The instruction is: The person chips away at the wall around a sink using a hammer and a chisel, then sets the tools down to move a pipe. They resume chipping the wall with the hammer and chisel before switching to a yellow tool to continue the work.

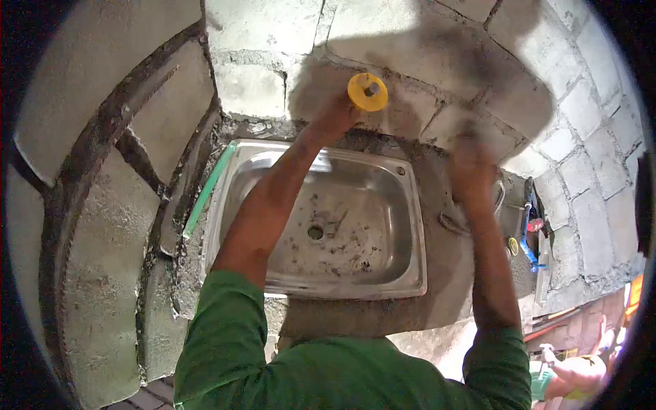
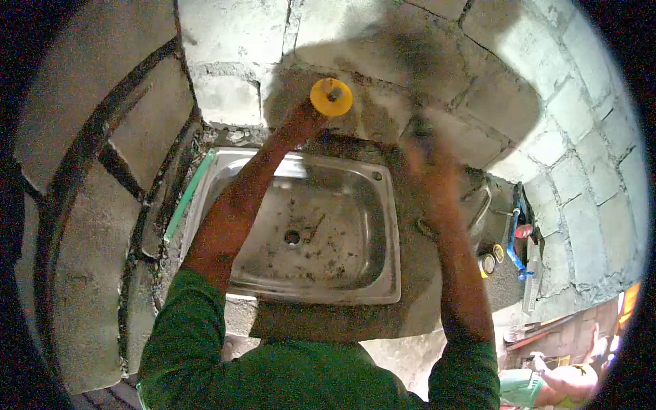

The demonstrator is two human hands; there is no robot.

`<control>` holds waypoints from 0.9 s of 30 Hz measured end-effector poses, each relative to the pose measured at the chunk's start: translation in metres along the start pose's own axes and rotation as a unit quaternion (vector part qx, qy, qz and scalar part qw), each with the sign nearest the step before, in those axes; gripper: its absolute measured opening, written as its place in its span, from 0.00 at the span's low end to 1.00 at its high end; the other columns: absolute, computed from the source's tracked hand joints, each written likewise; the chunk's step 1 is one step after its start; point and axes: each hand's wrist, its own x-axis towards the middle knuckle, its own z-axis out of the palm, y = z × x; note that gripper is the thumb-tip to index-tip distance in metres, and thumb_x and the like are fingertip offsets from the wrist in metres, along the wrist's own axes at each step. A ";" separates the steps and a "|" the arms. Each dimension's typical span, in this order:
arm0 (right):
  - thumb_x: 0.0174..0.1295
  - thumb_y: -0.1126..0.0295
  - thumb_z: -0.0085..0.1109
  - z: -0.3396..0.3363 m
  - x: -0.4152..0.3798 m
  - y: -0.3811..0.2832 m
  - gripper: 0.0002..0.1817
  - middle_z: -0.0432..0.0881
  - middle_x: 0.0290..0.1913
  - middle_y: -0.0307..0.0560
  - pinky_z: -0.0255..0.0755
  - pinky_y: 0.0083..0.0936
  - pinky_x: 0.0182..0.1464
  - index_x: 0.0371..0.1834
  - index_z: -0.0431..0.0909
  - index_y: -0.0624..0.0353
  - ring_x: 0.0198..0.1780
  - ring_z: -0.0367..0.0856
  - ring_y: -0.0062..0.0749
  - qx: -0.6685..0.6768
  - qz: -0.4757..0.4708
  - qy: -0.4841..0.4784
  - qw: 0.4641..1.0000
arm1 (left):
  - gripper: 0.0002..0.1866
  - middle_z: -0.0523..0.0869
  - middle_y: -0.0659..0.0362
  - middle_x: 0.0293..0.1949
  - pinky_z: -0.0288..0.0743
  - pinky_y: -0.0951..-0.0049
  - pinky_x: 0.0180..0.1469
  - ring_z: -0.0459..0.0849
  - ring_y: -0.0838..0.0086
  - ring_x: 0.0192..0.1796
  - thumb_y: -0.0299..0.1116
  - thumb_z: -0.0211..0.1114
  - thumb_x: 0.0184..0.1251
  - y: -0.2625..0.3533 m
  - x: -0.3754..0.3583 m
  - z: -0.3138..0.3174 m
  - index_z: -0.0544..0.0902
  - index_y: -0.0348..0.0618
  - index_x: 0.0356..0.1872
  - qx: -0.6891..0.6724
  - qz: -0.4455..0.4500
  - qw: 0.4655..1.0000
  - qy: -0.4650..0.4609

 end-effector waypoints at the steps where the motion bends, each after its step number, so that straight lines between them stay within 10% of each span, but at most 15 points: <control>1: 0.64 0.55 0.55 0.011 -0.002 -0.011 0.22 0.82 0.38 0.63 0.74 0.47 0.46 0.53 0.73 0.59 0.41 0.79 0.65 -0.015 0.178 -0.391 0.903 | 0.17 0.80 0.43 0.50 0.73 0.55 0.55 0.78 0.48 0.53 0.30 0.55 0.63 -0.002 -0.006 0.002 0.75 0.37 0.53 -0.001 -0.001 1.000 0.014; 5: 0.62 0.54 0.57 0.004 -0.002 0.002 0.23 0.82 0.37 0.64 0.74 0.45 0.44 0.51 0.74 0.62 0.39 0.80 0.62 0.078 0.213 -0.288 0.930 | 0.16 0.82 0.45 0.47 0.75 0.55 0.53 0.79 0.51 0.51 0.30 0.56 0.62 0.009 -0.004 -0.005 0.76 0.38 0.51 0.012 0.034 0.995 0.089; 7: 0.63 0.57 0.57 -0.039 0.013 -0.005 0.21 0.82 0.35 0.63 0.74 0.43 0.42 0.48 0.75 0.64 0.37 0.81 0.58 0.081 0.246 -0.180 0.949 | 0.15 0.83 0.48 0.43 0.77 0.59 0.50 0.81 0.54 0.48 0.29 0.58 0.60 0.008 -0.003 -0.025 0.78 0.39 0.48 0.078 -0.052 0.989 -0.113; 8: 0.64 0.59 0.56 -0.058 0.026 -0.004 0.19 0.82 0.34 0.62 0.74 0.41 0.40 0.47 0.76 0.65 0.36 0.81 0.56 0.109 0.248 -0.121 0.955 | 0.13 0.83 0.52 0.40 0.77 0.65 0.46 0.83 0.63 0.43 0.28 0.59 0.58 -0.011 0.000 -0.020 0.78 0.39 0.44 0.294 0.190 0.933 0.080; 9: 0.64 0.61 0.55 -0.075 0.036 -0.003 0.17 0.81 0.31 0.55 0.74 0.34 0.38 0.45 0.76 0.65 0.32 0.80 0.45 0.165 0.280 -0.089 0.942 | 0.13 0.83 0.52 0.40 0.77 0.65 0.46 0.83 0.63 0.43 0.28 0.59 0.58 0.002 0.002 -0.034 0.78 0.39 0.44 0.292 0.191 0.934 0.075; 10: 0.65 0.60 0.56 -0.080 0.029 0.035 0.17 0.80 0.29 0.48 0.73 0.30 0.35 0.45 0.76 0.65 0.30 0.78 0.34 -0.027 0.025 -0.056 0.998 | 0.12 0.83 0.54 0.39 0.77 0.66 0.44 0.83 0.65 0.41 0.28 0.60 0.57 0.033 0.012 -0.063 0.78 0.38 0.43 0.072 0.009 0.997 0.027; 11: 0.66 0.58 0.55 -0.092 0.038 0.013 0.17 0.78 0.29 0.44 0.72 0.27 0.31 0.45 0.77 0.63 0.26 0.75 0.27 0.147 0.243 -0.005 0.959 | 0.12 0.83 0.55 0.39 0.76 0.68 0.43 0.82 0.68 0.39 0.28 0.61 0.56 0.055 0.018 -0.082 0.78 0.38 0.42 -0.154 -0.179 0.972 -0.021; 13: 0.66 0.57 0.54 -0.107 0.037 0.014 0.17 0.77 0.25 0.42 0.68 0.24 0.25 0.45 0.77 0.62 0.22 0.73 0.22 0.267 0.345 -0.036 0.899 | 0.13 0.83 0.56 0.39 0.76 0.68 0.43 0.81 0.70 0.40 0.28 0.61 0.56 0.070 0.029 -0.093 0.77 0.38 0.43 -0.126 -0.131 0.983 -0.038; 17: 0.69 0.55 0.49 -0.094 0.018 0.001 0.17 0.70 0.19 0.34 0.57 0.17 0.19 0.38 0.74 0.60 0.16 0.63 0.15 0.236 0.319 -0.101 0.912 | 0.17 0.82 0.56 0.42 0.75 0.68 0.46 0.81 0.69 0.44 0.25 0.63 0.55 0.067 0.025 -0.077 0.74 0.39 0.48 -0.079 -0.054 0.995 -0.023; 19: 0.68 0.57 0.51 -0.087 0.011 -0.005 0.15 0.70 0.19 0.33 0.58 0.16 0.19 0.39 0.74 0.60 0.17 0.64 0.15 0.242 0.335 -0.134 0.900 | 0.20 0.82 0.56 0.43 0.75 0.67 0.48 0.81 0.69 0.47 0.24 0.63 0.55 0.027 0.022 -0.061 0.72 0.39 0.51 -0.023 0.049 0.999 0.005; 22: 0.62 0.63 0.59 -0.066 -0.009 0.003 0.15 0.82 0.35 0.54 0.72 0.34 0.44 0.45 0.77 0.62 0.35 0.79 0.44 0.238 0.238 -0.178 0.925 | 0.28 0.79 0.52 0.55 0.71 0.63 0.61 0.77 0.61 0.58 0.42 0.66 0.59 0.027 0.021 -0.059 0.70 0.45 0.59 0.073 -0.043 0.992 -0.094; 27: 0.63 0.63 0.59 -0.066 0.029 -0.017 0.13 0.82 0.35 0.57 0.73 0.34 0.41 0.43 0.76 0.61 0.35 0.81 0.46 0.273 0.271 -0.207 0.899 | 0.21 0.83 0.52 0.48 0.75 0.62 0.54 0.80 0.58 0.52 0.36 0.64 0.57 0.011 0.020 -0.051 0.76 0.45 0.52 0.125 0.017 0.991 -0.034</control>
